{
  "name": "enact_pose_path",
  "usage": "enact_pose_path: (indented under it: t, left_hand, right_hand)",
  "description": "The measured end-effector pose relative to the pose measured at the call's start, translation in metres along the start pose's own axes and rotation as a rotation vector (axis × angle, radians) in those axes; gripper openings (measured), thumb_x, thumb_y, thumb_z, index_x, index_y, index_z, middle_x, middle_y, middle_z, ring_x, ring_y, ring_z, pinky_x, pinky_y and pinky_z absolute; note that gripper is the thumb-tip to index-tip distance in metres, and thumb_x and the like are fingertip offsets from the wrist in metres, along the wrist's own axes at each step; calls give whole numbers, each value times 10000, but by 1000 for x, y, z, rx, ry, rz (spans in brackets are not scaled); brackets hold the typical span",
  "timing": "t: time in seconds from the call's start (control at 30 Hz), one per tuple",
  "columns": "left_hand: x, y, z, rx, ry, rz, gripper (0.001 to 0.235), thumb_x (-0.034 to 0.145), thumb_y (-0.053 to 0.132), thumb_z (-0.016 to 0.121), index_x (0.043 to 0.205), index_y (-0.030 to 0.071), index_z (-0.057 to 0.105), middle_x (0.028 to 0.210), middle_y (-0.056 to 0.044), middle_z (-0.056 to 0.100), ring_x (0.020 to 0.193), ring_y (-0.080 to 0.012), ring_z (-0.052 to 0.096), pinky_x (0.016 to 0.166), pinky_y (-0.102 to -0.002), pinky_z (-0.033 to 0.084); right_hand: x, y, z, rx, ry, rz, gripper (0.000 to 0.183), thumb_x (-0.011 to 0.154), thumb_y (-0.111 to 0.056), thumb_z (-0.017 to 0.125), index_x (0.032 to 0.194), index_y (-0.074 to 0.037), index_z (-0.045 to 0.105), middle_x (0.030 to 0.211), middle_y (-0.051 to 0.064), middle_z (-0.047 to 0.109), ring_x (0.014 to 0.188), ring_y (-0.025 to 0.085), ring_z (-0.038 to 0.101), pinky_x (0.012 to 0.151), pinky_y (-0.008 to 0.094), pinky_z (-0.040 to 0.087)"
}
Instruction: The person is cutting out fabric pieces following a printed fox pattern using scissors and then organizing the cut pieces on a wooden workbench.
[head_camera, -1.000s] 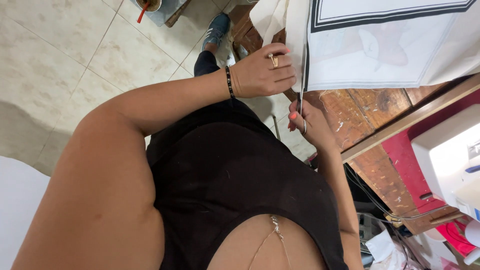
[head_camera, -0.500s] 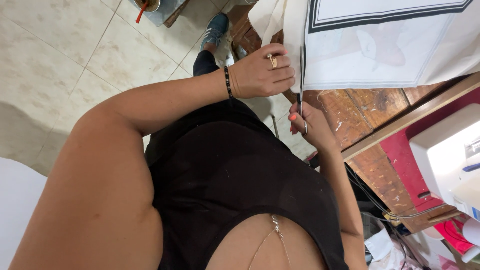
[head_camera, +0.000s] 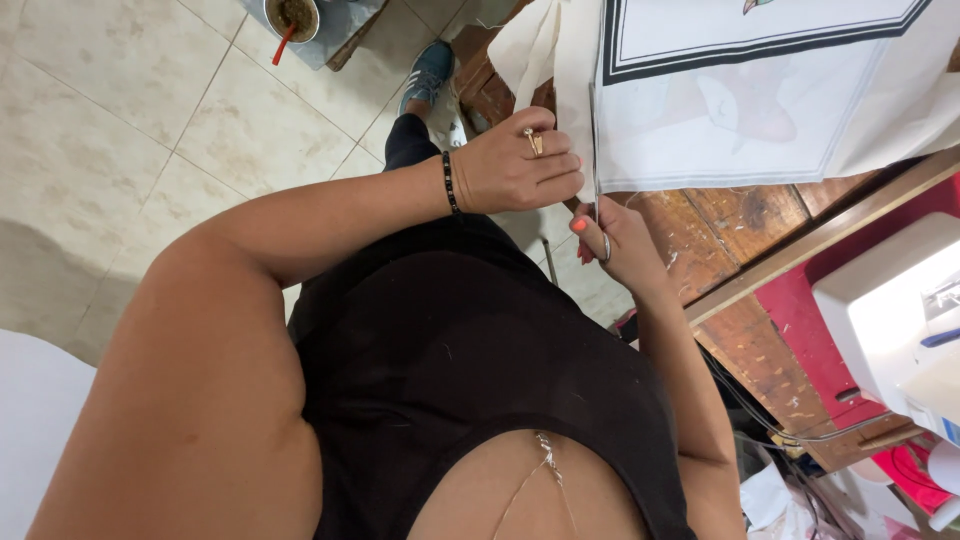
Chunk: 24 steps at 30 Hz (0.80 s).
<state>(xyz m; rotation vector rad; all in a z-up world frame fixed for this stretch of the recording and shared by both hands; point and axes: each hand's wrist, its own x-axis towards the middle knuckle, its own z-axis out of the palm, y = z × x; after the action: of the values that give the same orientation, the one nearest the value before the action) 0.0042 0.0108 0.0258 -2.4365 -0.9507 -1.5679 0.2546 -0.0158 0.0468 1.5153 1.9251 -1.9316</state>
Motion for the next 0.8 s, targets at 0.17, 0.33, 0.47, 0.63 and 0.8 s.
enact_pose_path:
  t: [0.17,0.33,0.47,0.63,0.8]
  left_hand:
    - [0,3,-1,3,7,-12,254,1079,80,473,853,145,567,817,0,506,722,-189,469,691,-314,442]
    - [12,4,-11,-37,-1,-21,226,1065,94,493,866,135,590,871,-7,598,681,-183,478,660,-306,442]
    - [12,4,-11,-9,2,-28,225,1058,81,486,862,137,580,819,-1,559,668,-171,474,646,-290,427]
    - [8,6,-8,7,-6,-31,235,1049,68,484,839,138,564,804,1,542,654,-173,472,624,-294,418]
    - [1,4,-6,13,-6,-25,230,1052,101,506,833,142,564,821,1,566,660,-171,495,641,-285,431]
  right_hand:
    - [-3,-31,-18,-39,-84,49,535,1021,-609,507,814,-126,611,543,64,657,595,237,660,612,352,518]
    - [5,-62,-37,-159,-89,32,659,988,-716,441,771,-113,595,573,99,655,646,311,651,633,406,512]
    - [17,-55,-31,27,-64,117,578,979,-657,564,844,-97,610,588,69,618,630,233,620,640,364,522]
    - [20,-36,-19,47,-22,83,576,978,-648,590,846,-88,612,573,74,613,617,217,635,604,357,524]
    - [24,-21,-10,90,0,56,456,1045,-471,615,847,-61,596,555,95,605,579,209,653,589,319,546]
